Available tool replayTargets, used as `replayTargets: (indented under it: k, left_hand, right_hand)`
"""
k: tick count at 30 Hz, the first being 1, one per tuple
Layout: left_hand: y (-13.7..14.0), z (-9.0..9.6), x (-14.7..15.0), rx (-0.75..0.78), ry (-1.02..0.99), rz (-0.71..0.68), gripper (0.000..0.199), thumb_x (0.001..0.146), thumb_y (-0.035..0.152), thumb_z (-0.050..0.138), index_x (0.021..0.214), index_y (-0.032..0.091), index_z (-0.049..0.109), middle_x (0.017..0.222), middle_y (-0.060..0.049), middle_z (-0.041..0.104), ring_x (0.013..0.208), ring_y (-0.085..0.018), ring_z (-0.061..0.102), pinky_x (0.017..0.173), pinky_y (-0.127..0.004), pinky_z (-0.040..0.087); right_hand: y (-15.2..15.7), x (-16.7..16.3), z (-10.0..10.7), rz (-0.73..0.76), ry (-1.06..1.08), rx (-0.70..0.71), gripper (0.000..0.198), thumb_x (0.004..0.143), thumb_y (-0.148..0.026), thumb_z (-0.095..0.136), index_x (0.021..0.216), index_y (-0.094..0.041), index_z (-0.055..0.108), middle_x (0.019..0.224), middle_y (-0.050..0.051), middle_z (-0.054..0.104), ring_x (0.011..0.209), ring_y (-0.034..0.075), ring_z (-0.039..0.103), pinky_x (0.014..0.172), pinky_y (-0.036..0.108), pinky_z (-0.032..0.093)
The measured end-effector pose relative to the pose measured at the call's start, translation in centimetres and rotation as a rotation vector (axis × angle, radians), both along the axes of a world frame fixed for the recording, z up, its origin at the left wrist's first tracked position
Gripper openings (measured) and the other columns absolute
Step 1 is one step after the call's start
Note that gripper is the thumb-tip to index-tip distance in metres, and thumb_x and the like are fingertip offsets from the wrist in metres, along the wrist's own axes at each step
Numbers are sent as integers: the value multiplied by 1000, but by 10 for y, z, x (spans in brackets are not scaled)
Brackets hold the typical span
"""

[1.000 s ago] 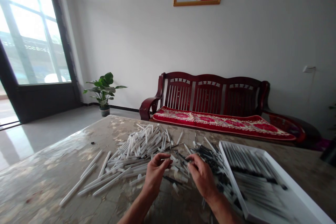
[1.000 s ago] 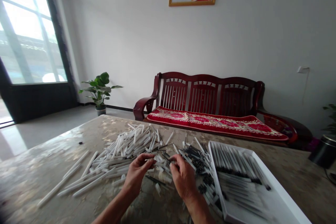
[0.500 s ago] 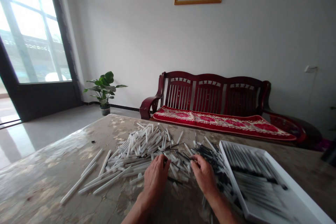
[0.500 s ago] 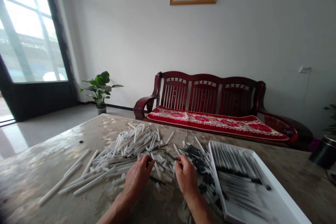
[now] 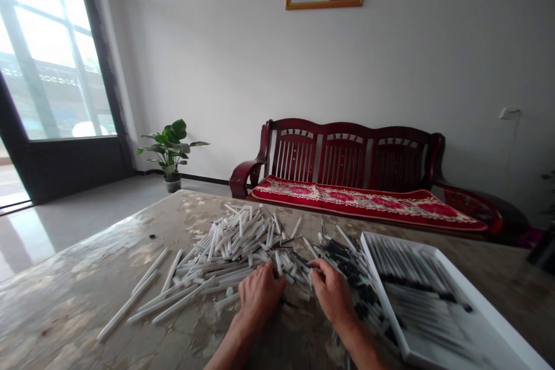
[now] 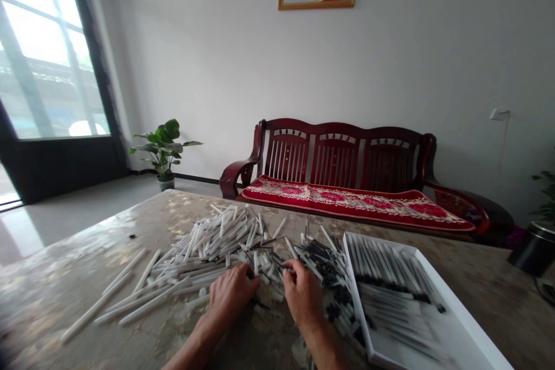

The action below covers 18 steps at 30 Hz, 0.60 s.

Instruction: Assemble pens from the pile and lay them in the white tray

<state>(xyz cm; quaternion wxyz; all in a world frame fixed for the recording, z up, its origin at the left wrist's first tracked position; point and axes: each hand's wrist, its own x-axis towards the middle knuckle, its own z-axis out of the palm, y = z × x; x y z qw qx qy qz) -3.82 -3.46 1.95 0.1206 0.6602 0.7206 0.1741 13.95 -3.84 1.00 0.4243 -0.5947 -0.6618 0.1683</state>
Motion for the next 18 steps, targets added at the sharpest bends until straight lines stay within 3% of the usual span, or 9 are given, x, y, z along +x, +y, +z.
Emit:
replayTargets:
  k: [18]
  left_hand:
    - [-1,0,7,2,37,3,24,81,36,50,92,22,66,97,-11,75,94,-29,69,74,-35,44]
  right_hand:
    - [0,-3,-4,23,-5,21,27,84,-29,46,92,-23,71,84,4,77,81,22,72,70,29,52]
